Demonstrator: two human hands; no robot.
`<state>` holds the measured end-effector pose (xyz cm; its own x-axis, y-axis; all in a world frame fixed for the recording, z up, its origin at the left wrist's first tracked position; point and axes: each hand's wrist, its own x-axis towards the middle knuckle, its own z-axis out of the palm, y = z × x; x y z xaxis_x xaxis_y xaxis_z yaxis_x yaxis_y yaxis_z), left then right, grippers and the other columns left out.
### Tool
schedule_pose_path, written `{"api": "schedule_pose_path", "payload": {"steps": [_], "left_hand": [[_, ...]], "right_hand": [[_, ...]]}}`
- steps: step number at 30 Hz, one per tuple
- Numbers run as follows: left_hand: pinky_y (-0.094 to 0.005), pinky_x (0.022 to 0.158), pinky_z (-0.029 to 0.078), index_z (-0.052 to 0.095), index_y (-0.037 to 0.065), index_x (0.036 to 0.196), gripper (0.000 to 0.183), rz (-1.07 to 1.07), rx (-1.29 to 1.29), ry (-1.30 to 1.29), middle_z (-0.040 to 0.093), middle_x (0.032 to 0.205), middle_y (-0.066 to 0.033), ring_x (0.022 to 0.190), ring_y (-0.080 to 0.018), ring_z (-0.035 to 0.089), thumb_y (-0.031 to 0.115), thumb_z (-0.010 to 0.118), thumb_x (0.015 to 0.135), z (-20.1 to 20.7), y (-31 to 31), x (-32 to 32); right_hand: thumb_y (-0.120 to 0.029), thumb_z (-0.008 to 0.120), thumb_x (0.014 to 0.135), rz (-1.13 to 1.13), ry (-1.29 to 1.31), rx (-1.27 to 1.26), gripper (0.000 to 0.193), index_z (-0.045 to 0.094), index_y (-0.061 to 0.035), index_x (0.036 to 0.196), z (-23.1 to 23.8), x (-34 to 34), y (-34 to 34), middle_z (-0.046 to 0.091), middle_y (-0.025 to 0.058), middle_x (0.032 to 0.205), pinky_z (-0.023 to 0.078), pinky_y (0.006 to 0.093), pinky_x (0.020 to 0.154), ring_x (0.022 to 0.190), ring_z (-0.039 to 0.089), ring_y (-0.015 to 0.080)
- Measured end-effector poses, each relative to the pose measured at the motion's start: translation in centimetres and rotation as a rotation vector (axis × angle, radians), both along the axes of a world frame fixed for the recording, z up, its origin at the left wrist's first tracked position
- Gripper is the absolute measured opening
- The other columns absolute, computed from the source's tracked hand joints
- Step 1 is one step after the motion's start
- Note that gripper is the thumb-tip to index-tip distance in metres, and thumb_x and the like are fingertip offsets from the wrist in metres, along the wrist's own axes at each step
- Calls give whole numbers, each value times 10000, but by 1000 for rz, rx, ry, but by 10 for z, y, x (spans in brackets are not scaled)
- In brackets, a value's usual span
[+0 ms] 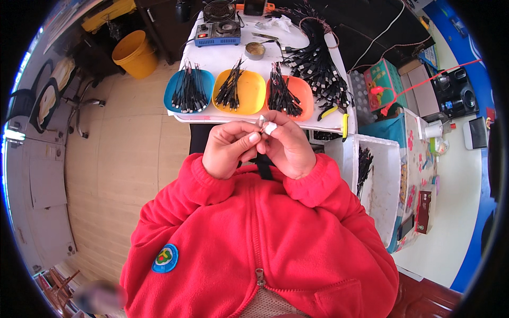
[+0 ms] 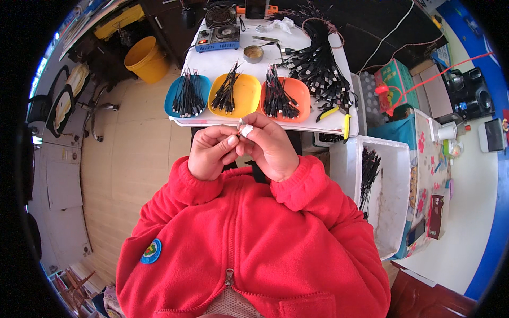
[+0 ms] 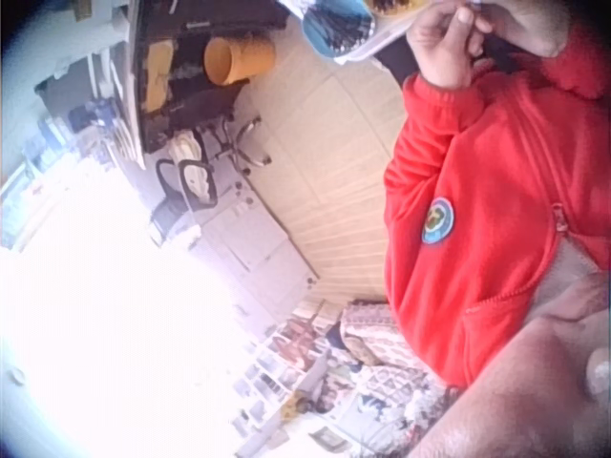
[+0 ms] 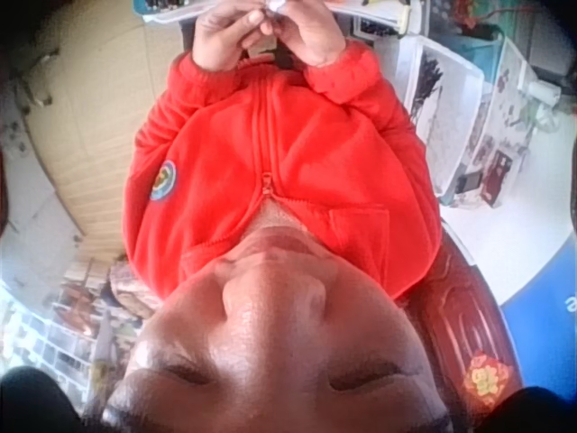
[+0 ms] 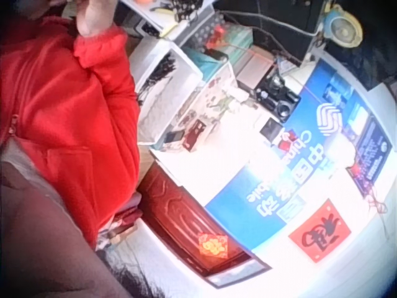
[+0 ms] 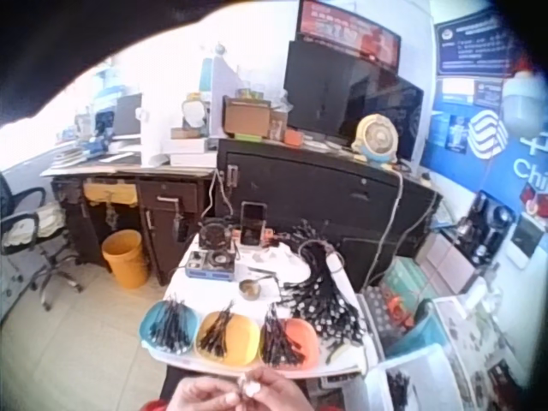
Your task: The person assembles small electronic components by hand, inserting parts into connectors and applying a paste from a small container using a tool. They handle multiple black cables and place finished units into trays on the table.
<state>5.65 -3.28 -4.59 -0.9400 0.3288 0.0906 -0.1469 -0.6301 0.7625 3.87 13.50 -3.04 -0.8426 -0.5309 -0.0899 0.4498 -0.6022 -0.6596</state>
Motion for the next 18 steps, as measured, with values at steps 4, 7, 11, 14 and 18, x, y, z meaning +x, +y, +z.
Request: {"api": "schedule_pose_path", "payload": {"steps": [4,7,11,14,18], "left_hand": [[-187,508,377,636,-33,1031,122,51,-385,55,659,789,-57,557,-48,463,16,550,959,-5,4,-2],[-185,504,373,622,-33,1058,135,49,-408,46,657,782,-55,554,-41,456,26,539,969,-10,8,-13],[-188,495,382,596,-46,1029,120,121,-343,-13,668,782,-88,525,-52,463,43,534,978,-16,9,-35],[-203,524,413,600,-41,1023,130,161,-342,-90,691,823,-110,567,-76,531,71,556,972,-19,7,-45],[-231,625,497,614,-42,1027,140,201,-282,-138,703,886,-122,678,-116,620,75,566,966,-27,9,-51]], "right_hand": [[-60,545,891,47,-147,-20,170,534,-61,1060,-11,-13,5,565,22,986,460,242,667,780,553,116],[-83,561,910,9,-88,56,202,535,-52,1108,-25,-25,11,572,18,989,458,232,680,824,568,115],[-106,671,864,-347,481,940,256,578,-41,1092,-44,-66,42,585,36,960,477,252,683,829,595,129],[-69,717,799,-605,915,1555,227,616,-35,999,-64,-95,59,586,81,894,503,297,639,718,618,186],[-44,694,777,-534,936,1726,147,617,-47,902,-88,-106,64,596,75,850,509,337,642,723,624,226]]}}
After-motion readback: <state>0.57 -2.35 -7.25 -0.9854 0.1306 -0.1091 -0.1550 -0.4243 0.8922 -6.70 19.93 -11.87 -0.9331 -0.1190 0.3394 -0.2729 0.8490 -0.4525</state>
